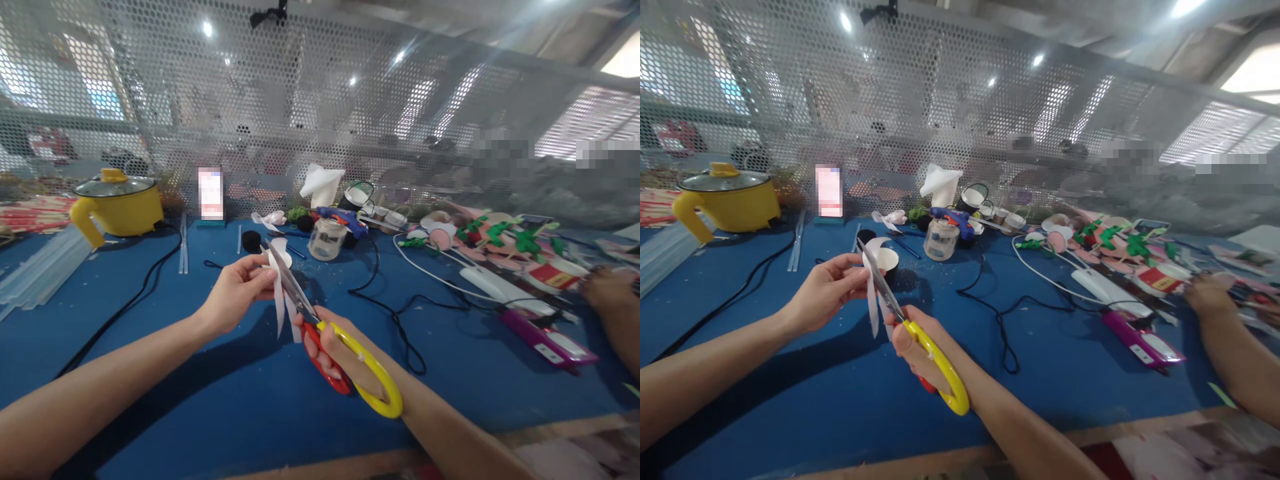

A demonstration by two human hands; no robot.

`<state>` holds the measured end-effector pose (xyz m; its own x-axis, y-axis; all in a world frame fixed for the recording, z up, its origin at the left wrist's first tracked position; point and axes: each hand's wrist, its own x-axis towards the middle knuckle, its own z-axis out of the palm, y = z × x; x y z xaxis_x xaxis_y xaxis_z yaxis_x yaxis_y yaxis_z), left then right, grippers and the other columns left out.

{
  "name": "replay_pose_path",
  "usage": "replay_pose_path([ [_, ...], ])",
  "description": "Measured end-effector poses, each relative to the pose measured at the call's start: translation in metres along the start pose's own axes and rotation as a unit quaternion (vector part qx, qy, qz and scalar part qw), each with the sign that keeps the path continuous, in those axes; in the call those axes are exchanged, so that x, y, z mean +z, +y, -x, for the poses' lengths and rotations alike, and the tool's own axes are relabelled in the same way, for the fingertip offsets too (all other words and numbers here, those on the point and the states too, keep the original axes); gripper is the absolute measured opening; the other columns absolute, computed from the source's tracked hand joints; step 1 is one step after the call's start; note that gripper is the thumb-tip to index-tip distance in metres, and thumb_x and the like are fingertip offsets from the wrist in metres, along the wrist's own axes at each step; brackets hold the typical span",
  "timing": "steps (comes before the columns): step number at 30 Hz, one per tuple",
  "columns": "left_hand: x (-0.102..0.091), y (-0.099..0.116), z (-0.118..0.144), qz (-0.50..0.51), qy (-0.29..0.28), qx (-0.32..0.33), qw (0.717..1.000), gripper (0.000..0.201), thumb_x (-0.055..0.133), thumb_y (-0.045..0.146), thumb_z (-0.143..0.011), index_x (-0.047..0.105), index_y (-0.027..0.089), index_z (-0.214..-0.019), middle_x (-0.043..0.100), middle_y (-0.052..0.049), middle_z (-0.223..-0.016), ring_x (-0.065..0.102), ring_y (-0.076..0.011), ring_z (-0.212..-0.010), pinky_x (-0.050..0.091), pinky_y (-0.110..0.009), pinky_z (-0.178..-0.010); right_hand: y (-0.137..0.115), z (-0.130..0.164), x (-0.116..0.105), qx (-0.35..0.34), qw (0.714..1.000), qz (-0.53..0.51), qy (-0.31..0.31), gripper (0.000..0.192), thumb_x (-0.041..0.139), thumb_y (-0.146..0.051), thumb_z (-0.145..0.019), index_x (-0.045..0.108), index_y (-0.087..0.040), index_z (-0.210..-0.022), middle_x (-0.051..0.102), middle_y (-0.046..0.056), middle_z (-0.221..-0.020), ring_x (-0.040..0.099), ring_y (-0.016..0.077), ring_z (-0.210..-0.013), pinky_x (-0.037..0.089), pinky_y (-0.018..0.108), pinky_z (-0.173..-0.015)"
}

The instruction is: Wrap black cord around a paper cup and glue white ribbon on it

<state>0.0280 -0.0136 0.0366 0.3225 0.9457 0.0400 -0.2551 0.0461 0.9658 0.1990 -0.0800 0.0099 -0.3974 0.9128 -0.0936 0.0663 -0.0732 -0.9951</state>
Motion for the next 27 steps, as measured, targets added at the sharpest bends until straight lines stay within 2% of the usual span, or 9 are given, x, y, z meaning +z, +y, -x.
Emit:
replay_pose_path([
  [5, -0.001, 0.002, 0.001, -0.04, 0.009, -0.018, 0.999, 0.023, 0.07, 0.026, -0.063, 0.052, 0.014, -0.069, 0.061, 0.002, -0.057, 0.059, -0.0101, -0.054, 0.05, -0.026, -0.058, 0.01, -0.008, -0.011, 0.009, 0.996, 0.086, -0.007, 0.065, 0.047, -0.074, -0.06, 0.048, -0.018, -0.093, 0.042, -0.005, -0.056, 0.032, 0.0048, -0.039, 0.026, 0.019, -0.036],
  [9, -0.004, 0.004, 0.0, -0.054, 0.013, -0.048, 0.997, 0.025, 0.07, 0.027, -0.061, 0.049, 0.014, -0.063, 0.055, 0.005, -0.051, 0.052, -0.0061, -0.046, 0.045, -0.02, -0.049, 0.001, -0.004, -0.011, -0.01, 0.987, 0.157, 0.023, 0.063, 0.042, -0.074, -0.064, 0.047, -0.017, -0.09, 0.042, -0.005, -0.056, 0.033, 0.0051, -0.042, 0.028, 0.019, -0.039],
  [12, -0.003, 0.004, 0.0, -0.044, 0.038, -0.04, 0.997, 0.023, 0.071, 0.026, -0.061, 0.052, 0.013, -0.062, 0.053, 0.006, -0.052, 0.048, -0.0038, -0.045, 0.041, -0.016, -0.045, -0.01, 0.001, -0.011, -0.026, 0.978, 0.205, 0.039, 0.063, 0.039, -0.074, -0.065, 0.047, -0.017, -0.089, 0.039, -0.005, -0.056, 0.033, 0.0066, -0.044, 0.028, 0.02, -0.041],
  [18, 0.003, -0.009, 0.005, -0.006, 0.082, -0.008, 0.997, 0.025, 0.072, 0.027, -0.057, 0.052, 0.014, -0.06, 0.052, 0.007, -0.047, 0.046, -0.0037, -0.043, 0.042, -0.016, -0.046, -0.02, -0.003, -0.015, -0.016, 0.953, 0.298, 0.042, 0.072, 0.044, -0.076, -0.059, 0.049, -0.014, -0.095, 0.042, -0.003, -0.056, 0.038, 0.0103, -0.05, 0.029, 0.022, -0.047],
  [22, 0.004, -0.022, 0.006, 0.036, 0.093, -0.007, 0.995, 0.029, 0.073, 0.032, -0.056, 0.05, 0.014, -0.062, 0.057, 0.005, -0.052, 0.051, -0.0057, -0.048, 0.047, -0.02, -0.051, -0.022, -0.009, -0.015, 0.003, 0.944, 0.328, 0.027, 0.067, 0.047, -0.072, -0.062, 0.05, -0.013, -0.093, 0.047, -0.001, -0.059, 0.042, 0.012, -0.053, 0.031, 0.023, -0.049],
  [27, -0.001, -0.027, 0.001, 0.032, 0.086, -0.039, 0.995, 0.027, 0.071, 0.032, -0.058, 0.051, 0.014, -0.061, 0.054, 0.005, -0.05, 0.053, -0.007, -0.05, 0.048, -0.021, -0.053, -0.021, -0.012, -0.018, 0.032, 0.943, 0.329, 0.034, 0.057, 0.046, -0.067, -0.068, 0.052, -0.015, -0.089, 0.049, 0.001, -0.062, 0.044, 0.012, -0.052, 0.031, 0.023, -0.048],
])
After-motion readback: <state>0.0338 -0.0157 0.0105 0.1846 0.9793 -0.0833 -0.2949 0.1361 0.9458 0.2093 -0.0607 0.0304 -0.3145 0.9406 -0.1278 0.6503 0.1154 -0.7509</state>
